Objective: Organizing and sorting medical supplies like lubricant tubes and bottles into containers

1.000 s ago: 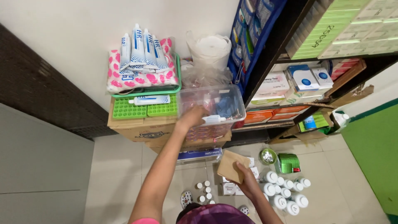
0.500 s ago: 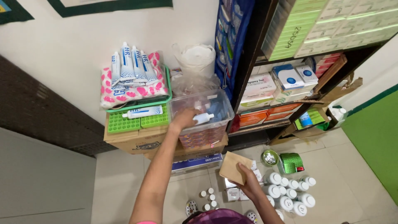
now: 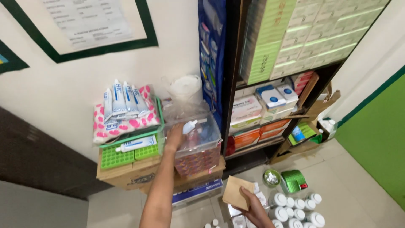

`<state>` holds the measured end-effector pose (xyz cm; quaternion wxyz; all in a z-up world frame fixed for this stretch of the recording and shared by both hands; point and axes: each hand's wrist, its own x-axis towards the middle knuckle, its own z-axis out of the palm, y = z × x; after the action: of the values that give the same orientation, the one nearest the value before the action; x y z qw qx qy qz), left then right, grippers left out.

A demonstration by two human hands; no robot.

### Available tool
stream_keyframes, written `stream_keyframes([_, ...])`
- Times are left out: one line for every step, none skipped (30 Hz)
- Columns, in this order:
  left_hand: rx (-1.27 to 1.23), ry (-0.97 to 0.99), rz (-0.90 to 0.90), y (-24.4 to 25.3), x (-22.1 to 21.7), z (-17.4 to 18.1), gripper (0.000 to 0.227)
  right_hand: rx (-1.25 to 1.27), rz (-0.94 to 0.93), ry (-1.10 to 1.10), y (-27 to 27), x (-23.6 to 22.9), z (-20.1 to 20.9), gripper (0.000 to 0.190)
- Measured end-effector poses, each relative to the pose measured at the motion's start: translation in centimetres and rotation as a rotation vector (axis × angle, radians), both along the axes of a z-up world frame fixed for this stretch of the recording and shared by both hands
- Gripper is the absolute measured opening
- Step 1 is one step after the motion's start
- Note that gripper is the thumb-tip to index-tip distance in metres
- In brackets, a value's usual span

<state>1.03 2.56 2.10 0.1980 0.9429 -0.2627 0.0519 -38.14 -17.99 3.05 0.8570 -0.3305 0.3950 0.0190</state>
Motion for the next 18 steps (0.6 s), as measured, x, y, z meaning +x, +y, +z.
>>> stream_keyframes([0.028, -0.030, 0.009, 0.0, 0.5, -0.8, 0.064, 0.029, 0.000, 0.011, -0.1, -0.2, 0.3, 0.053])
stream_keyframes([0.021, -0.039, 0.007, -0.1, 0.3, -0.4, 0.064, 0.022, -0.002, 0.001, -0.7, -0.1, -1.0, 0.053])
stream_keyframes([-0.036, -0.024, -0.015, 0.0, 0.1, 0.0, 0.057, 0.019, -0.015, -0.011, -1.1, 0.0, -2.3, 0.054])
stream_keyframes([-0.093, -0.009, -0.038, 0.1, -0.1, 0.4, 0.050, 0.016, -0.028, -0.023, -1.6, 0.1, -3.6, 0.055])
stream_keyframes([-0.098, -0.022, -0.039, 0.0, -1.0, 2.4, 0.050, 0.012, -0.029, -0.035, -2.0, 0.4, -4.0, 0.055])
stream_keyframes([-0.171, 0.037, -0.010, -0.1, -1.9, 4.3, 0.058, 0.022, -0.043, -0.006, -2.3, 0.8, -4.3, 0.057])
stream_keyframes([-0.240, 0.103, 0.017, 0.0, -3.2, 6.0, 0.065, 0.037, -0.059, 0.030, -2.4, 0.7, -4.8, 0.058])
stream_keyframes([-0.241, 0.097, 0.012, -0.1, -4.0, 8.0, 0.065, 0.036, -0.063, 0.024, -2.4, 1.1, -5.0, 0.058])
stream_keyframes([-0.430, 0.177, 0.055, -0.2, -5.0, 9.9, 0.066, 0.026, -0.070, 0.001, -2.5, 1.3, -5.2, 0.057])
stream_keyframes([-0.619, 0.258, 0.098, -0.2, -5.9, 11.8, 0.067, 0.017, -0.077, -0.021, -2.5, 1.5, -5.4, 0.056])
stream_keyframes([-0.625, 0.252, 0.098, -0.4, -6.3, 12.2, 0.067, 0.011, -0.074, -0.026, -2.6, 2.3, -5.1, 0.056])
stream_keyframes([-0.829, 0.296, 0.083, -0.4, -6.7, 12.6, 0.067, -0.029, -0.068, -0.058, -2.6, 3.1, -4.9, 0.052])
stream_keyframes([-1.035, 0.339, 0.075, -0.2, -7.3, 12.8, 0.068, -0.069, -0.054, -0.086, -2.5, 3.7, -4.8, 0.047])
stream_keyframes([-1.042, 0.334, 0.083, -0.9, -8.6, 13.3, 0.068, -0.074, -0.044, -0.087, -1.7, 4.4, -2.7, 0.047])
stream_keyframes([-1.110, 0.481, 0.078, -1.2, -10.0, 13.9, 0.070, -0.154, 0.000, -0.175, -0.6, 5.0, -0.6, 0.057])
stream_keyframes([-1.177, 0.629, 0.071, -1.7, -11.4, 14.4, 0.074, -0.229, 0.044, -0.264, 0.4, 5.7, 1.4, 0.066])
stream_keyframes([-1.184, 0.622, 0.084, -2.4, -13.0, 13.9, 0.074, -0.229, 0.059, -0.264, 1.1, 7.0, 2.3, 0.066])
stream_keyframes([-1.228, 0.649, 0.034, -3.3, -14.5, 13.4, 0.072, -0.591, 0.166, -0.478, 1.9, 8.3, 3.2, 0.060])
